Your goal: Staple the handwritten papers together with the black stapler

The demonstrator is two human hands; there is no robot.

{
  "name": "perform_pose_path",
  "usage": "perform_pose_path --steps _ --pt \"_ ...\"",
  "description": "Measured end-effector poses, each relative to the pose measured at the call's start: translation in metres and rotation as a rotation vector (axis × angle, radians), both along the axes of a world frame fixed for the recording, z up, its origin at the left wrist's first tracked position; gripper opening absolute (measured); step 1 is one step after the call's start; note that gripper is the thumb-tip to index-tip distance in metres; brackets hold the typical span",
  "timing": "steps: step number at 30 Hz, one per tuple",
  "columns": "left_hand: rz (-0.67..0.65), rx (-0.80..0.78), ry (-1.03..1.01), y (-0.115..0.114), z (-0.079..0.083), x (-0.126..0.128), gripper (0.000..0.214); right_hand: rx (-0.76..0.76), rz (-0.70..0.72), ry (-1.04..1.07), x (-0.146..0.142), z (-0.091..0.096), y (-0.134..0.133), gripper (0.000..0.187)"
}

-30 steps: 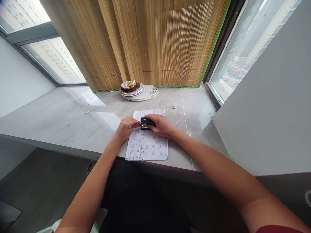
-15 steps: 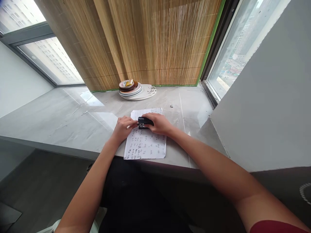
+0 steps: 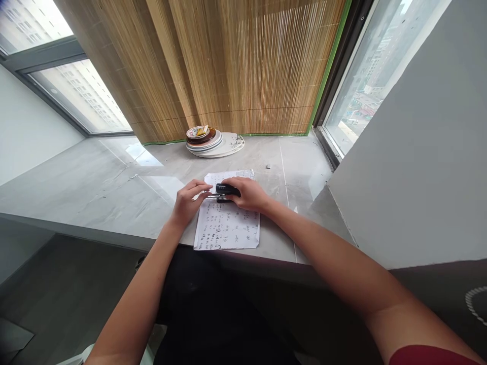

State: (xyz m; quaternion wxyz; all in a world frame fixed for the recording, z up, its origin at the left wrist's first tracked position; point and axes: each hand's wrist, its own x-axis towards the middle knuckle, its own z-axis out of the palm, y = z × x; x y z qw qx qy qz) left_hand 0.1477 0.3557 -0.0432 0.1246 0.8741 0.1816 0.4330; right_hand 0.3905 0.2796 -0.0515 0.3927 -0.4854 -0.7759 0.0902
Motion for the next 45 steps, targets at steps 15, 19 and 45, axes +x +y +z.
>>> perform_pose_path --steps 15,19,45 --pt "0.036 -0.14 0.231 0.01 -0.011 0.003 0.014 -0.014 -0.011 -0.017 0.0 0.002 -0.001 0.04" --pt "0.045 -0.159 0.225 0.007 -0.008 0.003 0.013 -0.016 -0.011 -0.015 0.0 0.002 -0.001 0.04" --pt "0.079 -0.104 0.101 0.004 -0.004 0.0 0.01 -0.022 0.015 0.102 0.006 0.003 0.0 0.038"
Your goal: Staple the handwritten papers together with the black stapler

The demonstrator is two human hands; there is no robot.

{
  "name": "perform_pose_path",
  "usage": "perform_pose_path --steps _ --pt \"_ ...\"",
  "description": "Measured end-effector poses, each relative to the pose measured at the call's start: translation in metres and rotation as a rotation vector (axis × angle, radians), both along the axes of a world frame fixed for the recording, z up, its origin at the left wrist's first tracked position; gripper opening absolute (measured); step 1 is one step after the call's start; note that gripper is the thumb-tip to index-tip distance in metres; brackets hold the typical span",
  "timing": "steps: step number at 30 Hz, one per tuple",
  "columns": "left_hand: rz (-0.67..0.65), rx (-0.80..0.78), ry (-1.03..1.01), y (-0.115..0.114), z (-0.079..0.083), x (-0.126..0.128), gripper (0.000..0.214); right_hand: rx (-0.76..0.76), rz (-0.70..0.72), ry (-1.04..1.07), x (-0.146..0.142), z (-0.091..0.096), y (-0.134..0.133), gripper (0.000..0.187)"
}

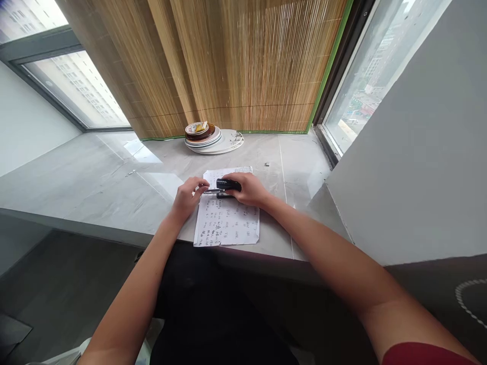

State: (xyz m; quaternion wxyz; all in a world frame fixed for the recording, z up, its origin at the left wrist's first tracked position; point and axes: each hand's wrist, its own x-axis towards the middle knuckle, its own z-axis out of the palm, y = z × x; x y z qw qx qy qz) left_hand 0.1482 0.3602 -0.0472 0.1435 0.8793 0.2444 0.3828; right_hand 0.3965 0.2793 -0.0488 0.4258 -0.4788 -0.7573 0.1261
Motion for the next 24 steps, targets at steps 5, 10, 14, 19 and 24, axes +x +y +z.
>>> perform_pose_path --steps 5,10,14,19,24 --pt "-0.014 0.075 0.114 0.0037 -0.0057 -0.0002 0.009 0.009 0.007 -0.013 0.0 0.0001 0.0003 0.037" --pt "-0.015 0.087 0.119 0.007 -0.0086 -0.0007 0.01 -0.003 0.005 -0.017 0.0004 -0.0007 0.0004 0.039" --pt "-0.016 0.062 0.08 0.0051 -0.0069 -0.0013 0.009 0.004 0.011 -0.017 0.0009 -0.0013 0.0004 0.039" --pt "-0.02 0.02 0.003 0.001 -0.0041 -0.0009 0.01 0.005 0.02 0.003 0.0019 -0.0013 0.0008 0.039" --pt "-0.025 0.033 0.022 0.0013 -0.0042 0.0005 0.01 0.003 0.022 0.016 0.0014 -0.001 0.0007 0.037"
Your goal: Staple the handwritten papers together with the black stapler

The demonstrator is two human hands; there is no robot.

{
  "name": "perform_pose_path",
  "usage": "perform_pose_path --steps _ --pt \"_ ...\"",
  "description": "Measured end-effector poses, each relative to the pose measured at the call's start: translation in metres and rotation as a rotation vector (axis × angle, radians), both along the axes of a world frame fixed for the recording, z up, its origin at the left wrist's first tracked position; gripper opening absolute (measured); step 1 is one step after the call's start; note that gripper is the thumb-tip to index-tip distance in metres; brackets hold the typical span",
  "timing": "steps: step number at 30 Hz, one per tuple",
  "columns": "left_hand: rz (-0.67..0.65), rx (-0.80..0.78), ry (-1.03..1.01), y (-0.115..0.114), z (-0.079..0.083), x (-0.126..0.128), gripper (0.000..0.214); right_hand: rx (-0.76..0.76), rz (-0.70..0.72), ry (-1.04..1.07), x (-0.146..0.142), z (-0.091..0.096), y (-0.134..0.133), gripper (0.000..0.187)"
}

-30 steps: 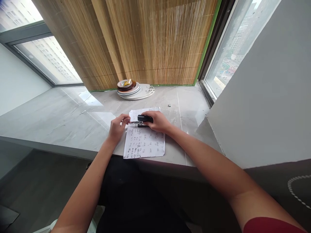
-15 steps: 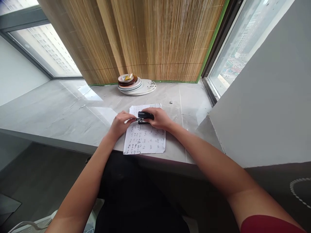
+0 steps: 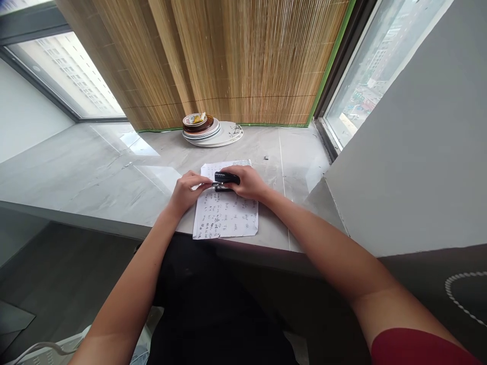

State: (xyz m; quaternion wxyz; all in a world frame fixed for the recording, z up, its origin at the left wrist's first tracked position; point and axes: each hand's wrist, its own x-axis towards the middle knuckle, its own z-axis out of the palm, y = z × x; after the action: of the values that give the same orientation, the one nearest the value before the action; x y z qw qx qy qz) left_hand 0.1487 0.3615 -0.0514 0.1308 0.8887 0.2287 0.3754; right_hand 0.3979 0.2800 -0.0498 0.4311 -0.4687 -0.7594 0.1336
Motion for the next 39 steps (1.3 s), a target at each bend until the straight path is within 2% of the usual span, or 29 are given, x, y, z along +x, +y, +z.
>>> perform_pose_path --steps 17,24,28,31,33,39 --pt "-0.089 -0.034 -0.021 -0.006 0.004 0.001 0.01 0.023 0.035 0.062 0.001 0.005 -0.004 0.035" --pt "-0.071 -0.038 -0.058 -0.006 0.006 -0.003 0.017 -0.041 0.031 0.197 0.038 0.017 -0.005 0.039" --pt "-0.171 -0.037 -0.007 -0.007 0.008 -0.001 0.013 -0.104 0.144 0.196 0.051 0.02 -0.005 0.042" --pt "-0.242 -0.015 0.005 -0.011 0.009 0.002 0.012 -0.128 0.242 0.144 0.04 0.022 -0.006 0.043" --pt "-0.241 -0.016 -0.01 -0.013 0.01 0.003 0.007 -0.113 0.282 0.141 0.027 0.022 -0.006 0.043" --pt "-0.195 -0.024 -0.131 -0.009 0.01 0.001 0.018 -0.016 0.282 0.268 -0.01 0.015 -0.007 0.042"
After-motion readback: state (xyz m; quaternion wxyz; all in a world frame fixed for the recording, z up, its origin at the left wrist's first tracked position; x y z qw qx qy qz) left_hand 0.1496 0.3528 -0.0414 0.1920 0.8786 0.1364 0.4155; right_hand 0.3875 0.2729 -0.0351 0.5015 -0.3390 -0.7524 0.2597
